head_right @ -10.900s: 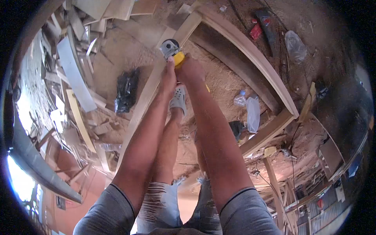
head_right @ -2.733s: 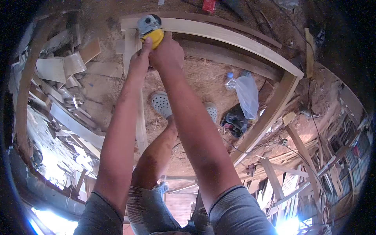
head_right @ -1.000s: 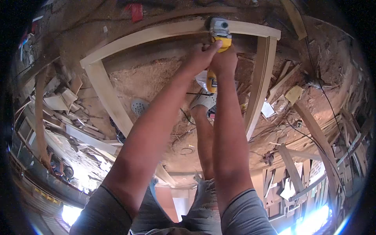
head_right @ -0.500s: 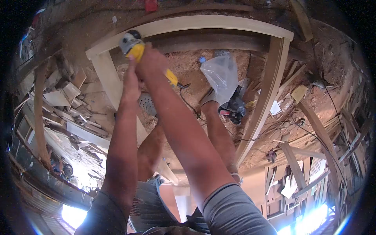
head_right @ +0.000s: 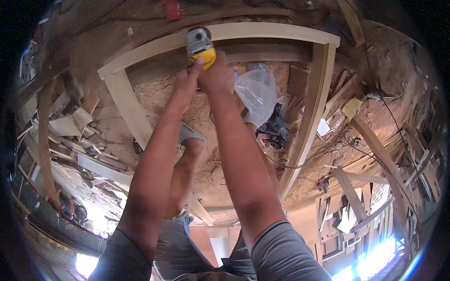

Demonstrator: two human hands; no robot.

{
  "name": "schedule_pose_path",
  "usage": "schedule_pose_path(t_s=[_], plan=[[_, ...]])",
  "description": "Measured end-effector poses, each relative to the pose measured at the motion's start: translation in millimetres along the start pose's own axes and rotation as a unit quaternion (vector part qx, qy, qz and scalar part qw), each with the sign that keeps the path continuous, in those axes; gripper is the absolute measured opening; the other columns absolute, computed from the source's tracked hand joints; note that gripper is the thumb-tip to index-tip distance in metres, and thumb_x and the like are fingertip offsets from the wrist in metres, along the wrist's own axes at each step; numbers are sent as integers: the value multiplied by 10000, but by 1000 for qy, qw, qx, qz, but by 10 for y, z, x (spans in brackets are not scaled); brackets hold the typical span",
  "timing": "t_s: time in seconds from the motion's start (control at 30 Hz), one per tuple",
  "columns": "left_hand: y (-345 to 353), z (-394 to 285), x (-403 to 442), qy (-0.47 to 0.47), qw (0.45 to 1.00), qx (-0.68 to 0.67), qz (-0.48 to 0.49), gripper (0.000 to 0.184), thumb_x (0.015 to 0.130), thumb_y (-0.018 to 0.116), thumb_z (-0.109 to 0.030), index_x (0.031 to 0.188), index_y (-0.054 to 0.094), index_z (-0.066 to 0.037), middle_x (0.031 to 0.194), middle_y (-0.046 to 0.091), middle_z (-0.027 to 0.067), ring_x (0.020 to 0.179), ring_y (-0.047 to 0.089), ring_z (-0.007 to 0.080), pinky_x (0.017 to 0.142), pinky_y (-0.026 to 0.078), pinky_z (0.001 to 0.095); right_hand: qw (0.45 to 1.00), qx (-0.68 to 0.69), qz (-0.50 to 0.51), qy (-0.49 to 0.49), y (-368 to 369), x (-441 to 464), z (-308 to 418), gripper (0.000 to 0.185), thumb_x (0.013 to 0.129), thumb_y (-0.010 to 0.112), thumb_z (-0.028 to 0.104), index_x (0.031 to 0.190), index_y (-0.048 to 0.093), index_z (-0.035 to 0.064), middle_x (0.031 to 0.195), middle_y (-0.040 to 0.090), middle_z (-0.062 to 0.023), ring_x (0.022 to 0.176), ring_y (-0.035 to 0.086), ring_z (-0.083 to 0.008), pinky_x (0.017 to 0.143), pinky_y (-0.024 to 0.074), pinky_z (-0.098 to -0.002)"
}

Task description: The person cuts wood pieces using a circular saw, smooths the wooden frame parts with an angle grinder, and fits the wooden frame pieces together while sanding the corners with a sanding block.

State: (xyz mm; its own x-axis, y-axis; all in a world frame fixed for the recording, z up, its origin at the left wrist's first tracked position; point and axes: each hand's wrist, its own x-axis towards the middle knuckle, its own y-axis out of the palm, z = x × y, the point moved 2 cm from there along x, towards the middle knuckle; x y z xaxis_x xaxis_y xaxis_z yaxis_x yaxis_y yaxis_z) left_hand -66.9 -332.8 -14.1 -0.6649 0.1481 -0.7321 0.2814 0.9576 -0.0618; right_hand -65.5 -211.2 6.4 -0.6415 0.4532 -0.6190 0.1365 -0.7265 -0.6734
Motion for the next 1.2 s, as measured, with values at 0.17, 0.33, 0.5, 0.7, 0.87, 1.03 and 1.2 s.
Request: schedule_pose_path(t_s=[0.17,0.33,0.5,0.7,0.87,1.03,1.2], plan=[[817,-206,198,-23,993,97,57,797,1003,601,-711,1115,751,63,965,747,131,834,737,215,661,606,366,996,69,-49,2,-482,333,-655,604,866,772,503,1170,589,15,1076,738,-323,1079,710,-499,913,566,-569],[1509,-453,309,-11,987,136,80,814,994,607,-720,1057,734,81,904,733,131,760,725,213,620,587,361,993,85,-78,37,-982,628,-1074,573,866,770,487,1133,621,1,1097,746,-301,1090,712,-491,927,565,-556],[2161,-624,444,-8,980,168,104,833,968,625,-741,1074,711,81,923,723,153,802,738,226,654,626,364,990,88,-82,73,-1513,852,-1424,614,858,782,517,1153,618,4,1115,748,-289,1109,712,-482,954,568,-551],[2805,-742,624,-11,981,165,106,866,944,616,-765,951,705,96,881,722,226,863,741,336,761,589,446,986,102,-85,98,-1961,1164,-1756,667,831,805,553,1164,613,9,1118,747,-296,1122,714,-476,974,574,-548],[3255,-834,762,30,964,243,102,882,942,581,-789,849,712,78,862,719,271,899,720,428,822,536,505,983,111,-97,107,-2267,1329,-2021,671,836,802,550,1180,617,4,1127,746,-296,1128,713,-477,971,576,-546],[3615,-1041,713,22,961,252,111,847,962,572,-767,835,717,58,892,724,277,918,708,449,816,523,511,979,130,-93,128,-2475,1507,-2274,709,816,819,543,1205,629,-19,1142,745,-298,1125,710,-486,967,575,-543],[3832,-1142,773,22,952,267,145,842,960,568,-775,859,724,46,930,737,267,954,717,428,854,526,494,972,148,-133,125,-2555,1617,-2434,738,791,835,553,1199,640,-30,1129,748,-297,1118,717,-473,963,573,-543]])
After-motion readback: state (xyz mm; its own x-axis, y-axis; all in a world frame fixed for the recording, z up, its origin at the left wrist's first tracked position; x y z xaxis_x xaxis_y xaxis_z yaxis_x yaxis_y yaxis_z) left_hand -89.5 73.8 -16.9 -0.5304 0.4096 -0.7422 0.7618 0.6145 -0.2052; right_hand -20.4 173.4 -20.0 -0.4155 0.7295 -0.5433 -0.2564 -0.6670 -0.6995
